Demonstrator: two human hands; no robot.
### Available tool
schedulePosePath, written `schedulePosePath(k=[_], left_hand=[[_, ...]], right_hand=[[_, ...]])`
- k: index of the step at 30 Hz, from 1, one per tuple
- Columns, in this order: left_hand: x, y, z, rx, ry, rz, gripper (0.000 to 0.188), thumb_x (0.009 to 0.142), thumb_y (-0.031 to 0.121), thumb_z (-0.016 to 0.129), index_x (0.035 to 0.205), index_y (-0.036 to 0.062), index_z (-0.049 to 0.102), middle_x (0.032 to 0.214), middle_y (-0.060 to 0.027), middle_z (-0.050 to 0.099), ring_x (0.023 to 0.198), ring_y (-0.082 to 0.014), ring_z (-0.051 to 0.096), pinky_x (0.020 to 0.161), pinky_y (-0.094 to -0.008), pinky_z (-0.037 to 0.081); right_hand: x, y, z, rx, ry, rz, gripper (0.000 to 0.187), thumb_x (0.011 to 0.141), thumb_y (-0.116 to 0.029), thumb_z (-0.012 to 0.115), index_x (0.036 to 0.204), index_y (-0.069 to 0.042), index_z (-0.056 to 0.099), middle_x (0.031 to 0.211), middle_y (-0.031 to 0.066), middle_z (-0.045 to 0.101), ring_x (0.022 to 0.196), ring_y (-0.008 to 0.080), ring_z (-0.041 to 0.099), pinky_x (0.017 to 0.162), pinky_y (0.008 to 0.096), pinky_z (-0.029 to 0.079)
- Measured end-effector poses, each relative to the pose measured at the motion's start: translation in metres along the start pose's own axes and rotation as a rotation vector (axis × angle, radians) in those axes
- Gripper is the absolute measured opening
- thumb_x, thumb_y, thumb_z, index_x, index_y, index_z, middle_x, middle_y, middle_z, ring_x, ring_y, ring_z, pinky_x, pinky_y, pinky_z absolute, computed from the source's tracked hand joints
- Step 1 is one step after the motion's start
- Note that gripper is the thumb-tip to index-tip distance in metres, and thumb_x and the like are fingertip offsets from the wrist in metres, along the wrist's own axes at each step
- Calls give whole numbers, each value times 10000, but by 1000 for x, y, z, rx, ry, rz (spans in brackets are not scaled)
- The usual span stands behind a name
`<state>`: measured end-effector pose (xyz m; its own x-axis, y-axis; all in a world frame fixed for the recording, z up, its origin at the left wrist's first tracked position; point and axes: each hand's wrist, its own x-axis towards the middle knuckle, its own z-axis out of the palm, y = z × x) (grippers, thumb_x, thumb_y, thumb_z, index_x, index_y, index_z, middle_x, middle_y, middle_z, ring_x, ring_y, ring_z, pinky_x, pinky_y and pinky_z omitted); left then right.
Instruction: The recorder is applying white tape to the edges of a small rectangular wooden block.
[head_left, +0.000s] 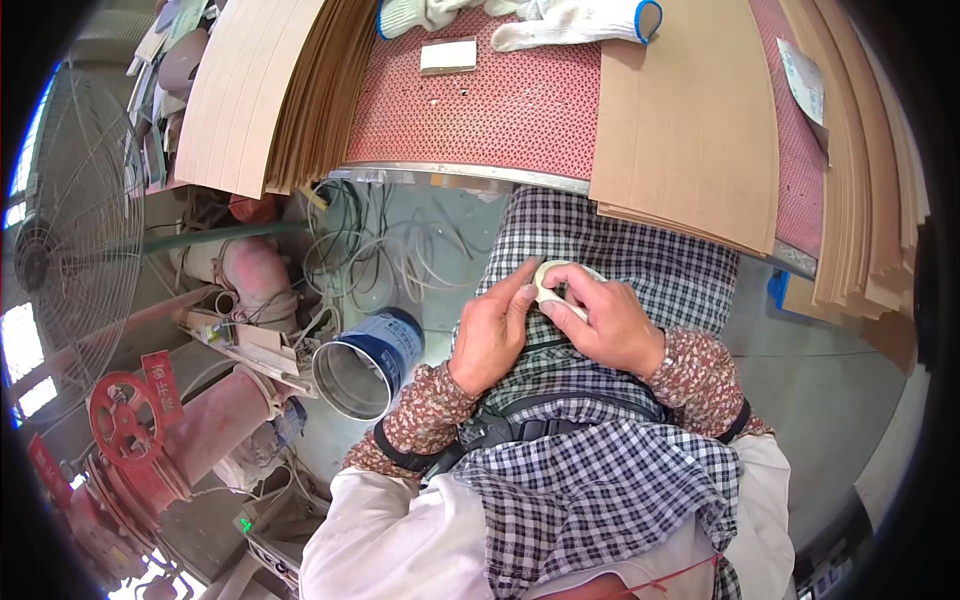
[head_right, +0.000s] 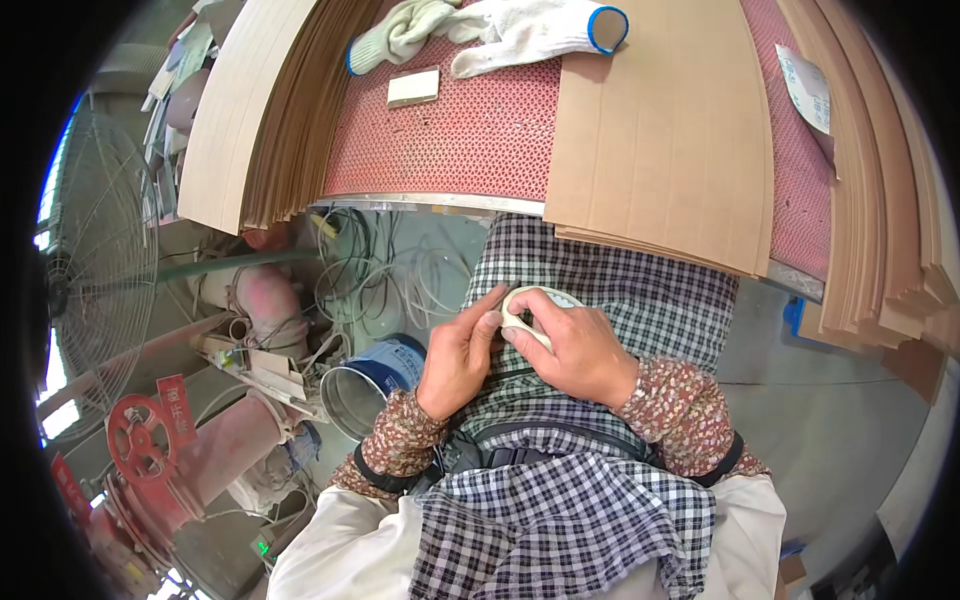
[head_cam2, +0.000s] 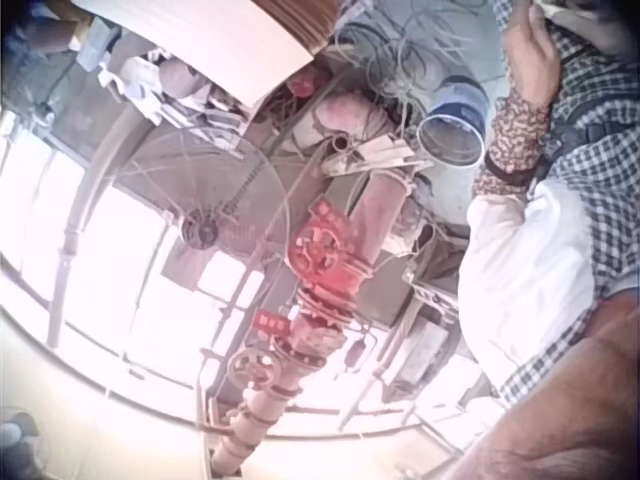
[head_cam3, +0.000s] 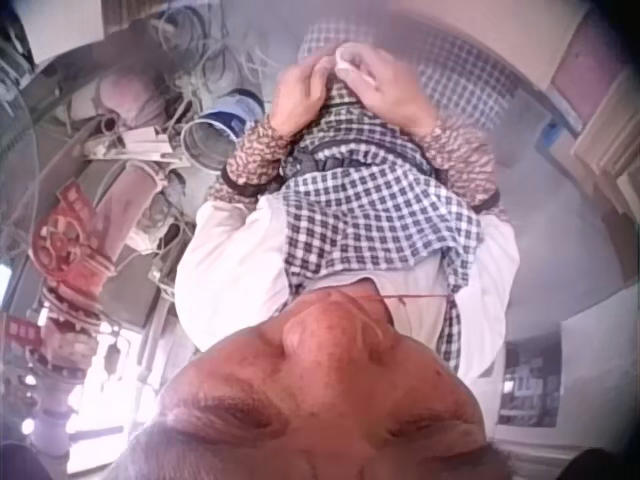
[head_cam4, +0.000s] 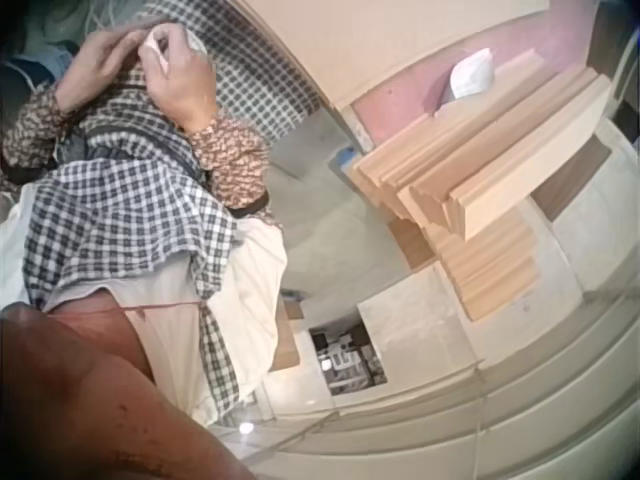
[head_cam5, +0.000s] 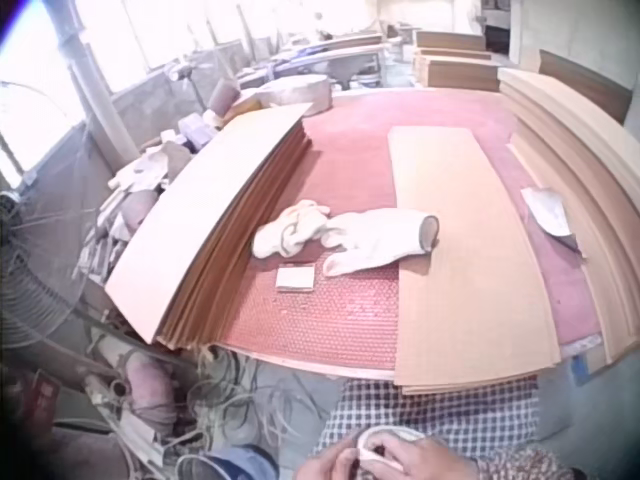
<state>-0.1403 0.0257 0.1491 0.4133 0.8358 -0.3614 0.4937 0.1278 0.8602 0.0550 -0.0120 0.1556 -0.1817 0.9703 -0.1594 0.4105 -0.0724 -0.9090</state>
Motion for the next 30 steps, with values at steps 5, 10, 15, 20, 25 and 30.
schedulePosePath(k=[5,10,15,20,25,30], left_hand=[[1,1,4,68,81,65,279,1042,140,537,1226,-23,669,1125,-252,704,1030,-384,706,869,-390,561],[1,-11,2,84,140,22,238,1052,132,533,1176,4,691,936,-184,733,784,-281,725,730,-343,560],[-4,-3,0,-3,152,82,246,1068,158,521,1169,14,694,816,-109,705,644,-121,666,595,-276,519],[-4,-2,-1,-141,154,47,296,1084,191,496,1153,-27,684,878,-108,739,667,-121,689,599,-255,550],[-5,0,1,-223,140,30,350,1092,234,476,1140,-52,671,920,-119,739,677,-130,691,604,-238,562],[-6,0,0,-234,102,1,420,1099,306,456,1145,-59,658,961,-134,730,684,-147,700,591,-229,555]], right_hand=[[-3,3,15,-184,179,-34,192,970,-266,639,1043,-101,573,736,101,681,618,318,677,501,442,501],[-3,0,14,-334,244,-28,181,953,-257,656,991,-92,593,742,92,688,605,297,673,489,431,501],[-1,6,13,-380,321,-92,165,948,-259,667,984,-100,643,735,73,688,601,278,671,477,405,499],[-1,0,12,-371,356,-84,167,949,-267,672,993,-107,653,725,74,691,595,264,678,471,388,500],[-3,-1,10,-372,325,-5,215,960,-283,674,1031,-82,643,776,96,717,606,280,698,482,388,509],[-3,4,13,-397,359,-15,266,960,-322,674,1012,-66,619,715,87,701,572,260,695,445,370,503]])
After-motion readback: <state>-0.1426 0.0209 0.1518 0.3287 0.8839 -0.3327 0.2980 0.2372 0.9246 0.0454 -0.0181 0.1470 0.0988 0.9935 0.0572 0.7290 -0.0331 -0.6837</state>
